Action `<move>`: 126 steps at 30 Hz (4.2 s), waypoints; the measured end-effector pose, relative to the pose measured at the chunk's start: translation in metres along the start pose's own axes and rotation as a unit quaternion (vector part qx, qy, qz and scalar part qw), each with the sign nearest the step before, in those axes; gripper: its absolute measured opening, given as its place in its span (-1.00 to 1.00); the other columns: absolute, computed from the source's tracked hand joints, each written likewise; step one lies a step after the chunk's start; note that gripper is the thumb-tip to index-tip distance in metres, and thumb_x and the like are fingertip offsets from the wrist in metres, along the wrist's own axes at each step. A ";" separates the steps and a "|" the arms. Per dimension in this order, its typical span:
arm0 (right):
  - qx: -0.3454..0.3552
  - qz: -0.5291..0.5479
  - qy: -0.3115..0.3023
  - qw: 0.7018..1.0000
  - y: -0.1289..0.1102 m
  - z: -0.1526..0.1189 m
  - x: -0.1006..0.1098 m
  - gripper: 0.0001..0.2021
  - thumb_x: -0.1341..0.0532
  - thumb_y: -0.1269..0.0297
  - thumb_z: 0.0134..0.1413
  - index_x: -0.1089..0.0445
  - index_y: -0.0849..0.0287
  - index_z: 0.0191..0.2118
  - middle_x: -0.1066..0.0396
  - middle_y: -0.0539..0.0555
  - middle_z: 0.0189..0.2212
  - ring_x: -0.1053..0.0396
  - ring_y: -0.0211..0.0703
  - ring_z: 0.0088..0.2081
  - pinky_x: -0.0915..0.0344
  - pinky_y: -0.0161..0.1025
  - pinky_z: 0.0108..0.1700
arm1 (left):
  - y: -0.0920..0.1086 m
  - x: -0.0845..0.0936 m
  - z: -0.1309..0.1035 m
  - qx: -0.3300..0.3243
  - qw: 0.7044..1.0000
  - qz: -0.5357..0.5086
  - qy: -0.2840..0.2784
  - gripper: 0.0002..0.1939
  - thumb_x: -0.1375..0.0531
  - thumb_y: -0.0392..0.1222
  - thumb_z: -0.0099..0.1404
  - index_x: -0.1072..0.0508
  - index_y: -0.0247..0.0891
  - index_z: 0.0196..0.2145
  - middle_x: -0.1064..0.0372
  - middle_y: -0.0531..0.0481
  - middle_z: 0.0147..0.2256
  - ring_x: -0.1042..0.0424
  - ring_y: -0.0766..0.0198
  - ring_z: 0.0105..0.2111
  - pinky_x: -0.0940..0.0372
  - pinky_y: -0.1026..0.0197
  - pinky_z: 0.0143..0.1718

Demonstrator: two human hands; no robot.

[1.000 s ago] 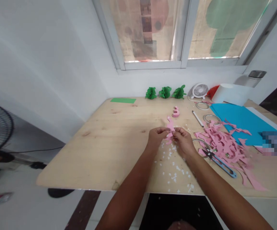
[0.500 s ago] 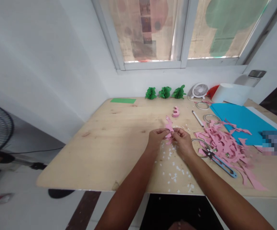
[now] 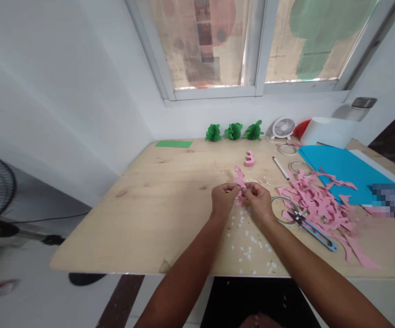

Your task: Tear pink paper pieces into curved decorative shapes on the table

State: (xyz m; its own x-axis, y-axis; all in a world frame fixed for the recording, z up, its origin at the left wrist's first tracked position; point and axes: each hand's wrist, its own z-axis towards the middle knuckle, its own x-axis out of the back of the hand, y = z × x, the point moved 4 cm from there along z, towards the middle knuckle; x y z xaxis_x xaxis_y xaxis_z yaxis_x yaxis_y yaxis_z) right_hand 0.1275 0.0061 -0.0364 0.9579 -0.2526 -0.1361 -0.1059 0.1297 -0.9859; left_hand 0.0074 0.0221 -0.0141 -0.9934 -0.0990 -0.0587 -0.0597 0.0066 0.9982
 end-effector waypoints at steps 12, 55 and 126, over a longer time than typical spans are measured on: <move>-0.055 0.061 -0.023 0.996 0.002 -0.003 -0.005 -0.73 -0.32 0.14 -0.25 -0.39 0.19 -0.39 -0.36 -0.04 -0.63 -0.27 -0.28 -0.61 -0.24 -0.32 -0.55 | -0.003 0.001 0.003 -0.010 1.000 0.014 0.013 -0.93 -0.20 -0.28 -0.15 -0.47 -0.32 -0.61 -0.36 0.06 -0.63 -0.28 0.38 -0.61 -0.16 0.35 -0.55; -0.021 0.050 0.058 0.997 -0.019 0.002 0.010 -0.74 -0.31 0.11 -0.30 -0.40 0.17 -0.44 -0.36 -0.03 -0.64 -0.30 -0.25 -0.56 -0.18 -0.32 -0.50 | 0.007 0.005 0.004 -0.009 0.998 -0.028 -0.048 -0.84 -0.22 -0.18 -0.05 -0.49 -0.31 -0.48 -0.41 0.01 -0.56 -0.38 0.31 -0.50 -0.26 0.28 -0.40; 0.044 -0.039 0.016 0.998 -0.012 0.000 0.005 -0.73 -0.24 0.12 -0.15 -0.24 0.18 -0.60 -0.04 -0.12 -0.67 0.01 -0.34 -0.59 0.07 -0.35 -0.56 | 0.009 0.001 -0.012 -0.199 0.956 0.214 -0.001 -0.87 -0.18 -0.21 0.07 -0.52 -0.24 -0.43 -0.47 -0.07 -0.41 -0.41 0.21 -0.35 -0.24 0.16 -0.24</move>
State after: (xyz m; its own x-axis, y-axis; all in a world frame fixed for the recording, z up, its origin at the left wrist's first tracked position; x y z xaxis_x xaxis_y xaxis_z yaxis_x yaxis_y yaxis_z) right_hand 0.1336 0.0034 -0.0254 0.9530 -0.2964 -0.0632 -0.0054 0.1917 -0.9814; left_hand 0.0072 0.0106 -0.0050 -0.9188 -0.1708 0.3560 0.3939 -0.3339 0.8564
